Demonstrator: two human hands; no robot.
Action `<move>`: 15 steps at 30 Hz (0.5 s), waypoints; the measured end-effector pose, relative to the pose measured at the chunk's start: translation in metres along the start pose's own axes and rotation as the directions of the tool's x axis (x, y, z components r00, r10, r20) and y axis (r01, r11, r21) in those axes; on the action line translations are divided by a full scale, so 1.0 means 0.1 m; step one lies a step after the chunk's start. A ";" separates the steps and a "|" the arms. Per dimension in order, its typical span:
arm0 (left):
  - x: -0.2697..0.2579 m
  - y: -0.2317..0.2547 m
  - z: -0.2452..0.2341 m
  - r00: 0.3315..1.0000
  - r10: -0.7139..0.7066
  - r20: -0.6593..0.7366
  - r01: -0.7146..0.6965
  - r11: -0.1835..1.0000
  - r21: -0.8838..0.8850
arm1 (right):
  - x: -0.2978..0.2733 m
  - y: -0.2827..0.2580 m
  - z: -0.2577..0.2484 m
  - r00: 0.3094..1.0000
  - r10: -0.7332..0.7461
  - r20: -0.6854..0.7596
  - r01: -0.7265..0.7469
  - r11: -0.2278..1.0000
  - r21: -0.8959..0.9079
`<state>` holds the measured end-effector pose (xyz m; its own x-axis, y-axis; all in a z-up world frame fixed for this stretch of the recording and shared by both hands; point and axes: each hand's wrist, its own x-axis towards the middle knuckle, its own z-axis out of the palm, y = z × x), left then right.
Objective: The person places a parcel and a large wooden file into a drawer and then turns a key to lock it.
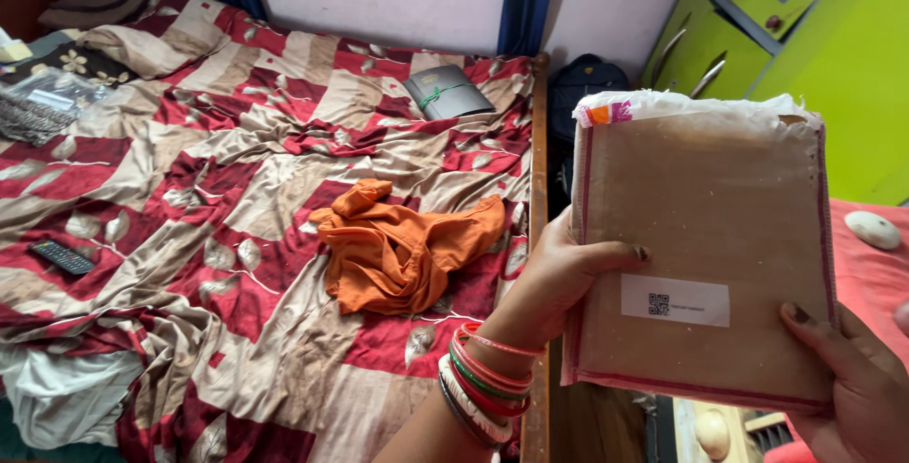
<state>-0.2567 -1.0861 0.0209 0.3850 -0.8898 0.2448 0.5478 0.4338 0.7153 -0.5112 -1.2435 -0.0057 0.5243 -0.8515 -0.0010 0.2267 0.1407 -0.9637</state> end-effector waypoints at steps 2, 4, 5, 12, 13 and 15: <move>0.00 0.05 -0.05 1.000 0.011 -0.028 -0.011 1.000 0.015 | 0.06 0.01 0.10 1.000 0.012 -0.028 -0.012 1.000 -0.003; 0.00 0.11 -0.12 0.998 0.017 -0.053 -0.016 1.000 0.017 | 0.12 0.01 0.21 0.999 0.010 -0.034 -0.011 1.000 -0.014; -0.01 0.15 -0.16 0.998 0.015 -0.065 -0.015 1.000 0.010 | 0.14 0.01 0.26 0.999 0.020 -0.030 -0.021 0.999 -0.026; -0.10 0.35 -0.39 0.985 0.073 -0.154 -0.071 0.997 0.017 | 0.42 0.04 0.63 0.990 0.069 0.121 -0.062 0.996 -0.061; -0.09 0.38 -0.43 0.982 0.087 -0.166 -0.085 0.996 0.018 | 0.47 0.05 0.68 0.987 0.078 0.139 -0.072 0.996 -0.050; -0.06 0.40 -0.51 0.974 0.116 -0.195 -0.113 0.993 0.027 | 0.59 0.07 0.75 0.978 0.096 0.183 -0.086 0.994 -0.062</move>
<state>-0.1992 -1.0559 0.0141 0.5830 -0.7890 0.1938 0.4809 0.5274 0.7004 -0.4171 -1.2551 0.0073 0.6851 -0.7271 -0.0443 0.1297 0.1815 -0.9748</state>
